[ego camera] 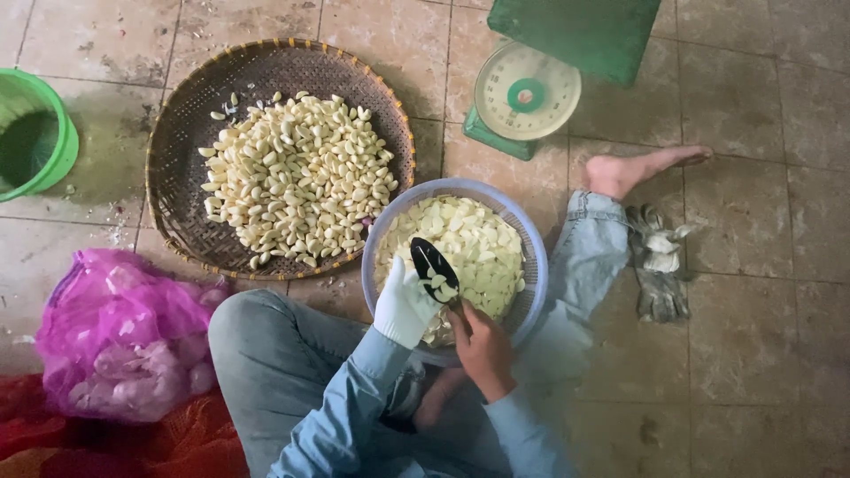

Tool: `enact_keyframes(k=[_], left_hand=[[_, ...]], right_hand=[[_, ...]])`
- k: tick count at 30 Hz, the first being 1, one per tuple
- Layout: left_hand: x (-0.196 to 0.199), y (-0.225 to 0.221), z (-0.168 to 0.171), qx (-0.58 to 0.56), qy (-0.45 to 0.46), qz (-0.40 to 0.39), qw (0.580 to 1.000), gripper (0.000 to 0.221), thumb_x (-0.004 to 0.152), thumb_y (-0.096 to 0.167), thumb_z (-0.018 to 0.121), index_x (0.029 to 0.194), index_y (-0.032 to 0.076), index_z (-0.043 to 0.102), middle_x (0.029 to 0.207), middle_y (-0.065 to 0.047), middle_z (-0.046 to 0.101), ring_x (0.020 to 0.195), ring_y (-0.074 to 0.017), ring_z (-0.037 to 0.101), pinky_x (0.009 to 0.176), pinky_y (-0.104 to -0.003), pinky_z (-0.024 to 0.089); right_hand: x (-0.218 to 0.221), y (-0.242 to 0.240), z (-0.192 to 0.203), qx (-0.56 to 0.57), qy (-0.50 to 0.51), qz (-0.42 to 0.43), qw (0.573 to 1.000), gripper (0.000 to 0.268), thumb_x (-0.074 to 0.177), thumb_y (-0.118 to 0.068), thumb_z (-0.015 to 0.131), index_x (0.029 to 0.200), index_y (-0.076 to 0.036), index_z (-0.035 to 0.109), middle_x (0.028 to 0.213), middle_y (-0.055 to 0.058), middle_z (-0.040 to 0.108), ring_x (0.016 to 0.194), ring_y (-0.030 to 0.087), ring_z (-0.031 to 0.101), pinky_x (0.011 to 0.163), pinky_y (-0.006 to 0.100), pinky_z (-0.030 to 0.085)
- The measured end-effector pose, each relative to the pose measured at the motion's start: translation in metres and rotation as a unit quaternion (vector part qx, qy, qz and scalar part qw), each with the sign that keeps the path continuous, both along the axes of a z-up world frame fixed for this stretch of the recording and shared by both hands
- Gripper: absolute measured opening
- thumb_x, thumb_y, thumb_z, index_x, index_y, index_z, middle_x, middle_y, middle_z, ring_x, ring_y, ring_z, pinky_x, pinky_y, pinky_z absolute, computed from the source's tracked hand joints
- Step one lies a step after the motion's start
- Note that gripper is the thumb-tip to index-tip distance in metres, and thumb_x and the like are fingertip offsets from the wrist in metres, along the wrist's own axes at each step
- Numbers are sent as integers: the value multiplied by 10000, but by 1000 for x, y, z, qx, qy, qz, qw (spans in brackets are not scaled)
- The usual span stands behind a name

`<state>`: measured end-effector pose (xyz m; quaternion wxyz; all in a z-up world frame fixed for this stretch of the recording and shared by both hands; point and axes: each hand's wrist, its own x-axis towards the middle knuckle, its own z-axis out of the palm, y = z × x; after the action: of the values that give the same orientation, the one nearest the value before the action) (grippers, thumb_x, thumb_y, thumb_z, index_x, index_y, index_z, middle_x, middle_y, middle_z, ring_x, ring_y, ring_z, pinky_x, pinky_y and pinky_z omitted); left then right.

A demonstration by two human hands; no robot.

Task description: Slicing garlic cloves into a bowl using a hand-held slicer while sitting on the floor.

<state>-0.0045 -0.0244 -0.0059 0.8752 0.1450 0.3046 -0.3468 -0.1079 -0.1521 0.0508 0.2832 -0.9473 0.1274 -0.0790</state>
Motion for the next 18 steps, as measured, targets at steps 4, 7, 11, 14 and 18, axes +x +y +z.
enact_keyframes(k=[4,7,11,14,18], left_hand=[[1,-1,-20,-21,-11,-36,999,679,1023,576,479,1300,-27,625,1169,-175,680,1019,-302,638,924,-414,516],[-1,-8,-31,19,12,7,1000,486,1013,383,553,1268,-25,620,1090,-195,672,928,-332,649,822,-444,561],[-1,-13,-44,74,37,34,996,250,993,213,638,1150,19,628,914,-191,661,758,-325,647,628,-443,566],[4,-14,-30,143,44,-34,988,509,965,362,624,1343,25,571,1193,-236,645,969,-381,644,773,-554,531],[9,-14,-10,194,59,-91,975,595,923,488,641,1293,23,601,1088,-222,675,827,-362,636,644,-487,482]], right_hand=[[1,-3,-3,-15,-21,6,1000,367,908,-259,720,1199,-36,729,942,110,785,700,289,720,596,376,551],[-4,-5,-17,-10,-24,20,999,372,895,-238,718,1211,-43,728,953,107,783,730,304,711,621,392,541],[-5,-3,-13,-30,-51,18,998,373,871,-211,748,1211,-57,743,956,111,787,705,314,710,609,400,542],[0,-4,-9,-35,-55,26,998,351,886,-202,736,1199,-44,751,982,130,792,703,304,730,592,385,550],[3,-12,-16,-57,-45,34,997,371,880,-174,728,1221,-29,733,955,136,776,707,308,712,606,389,548]])
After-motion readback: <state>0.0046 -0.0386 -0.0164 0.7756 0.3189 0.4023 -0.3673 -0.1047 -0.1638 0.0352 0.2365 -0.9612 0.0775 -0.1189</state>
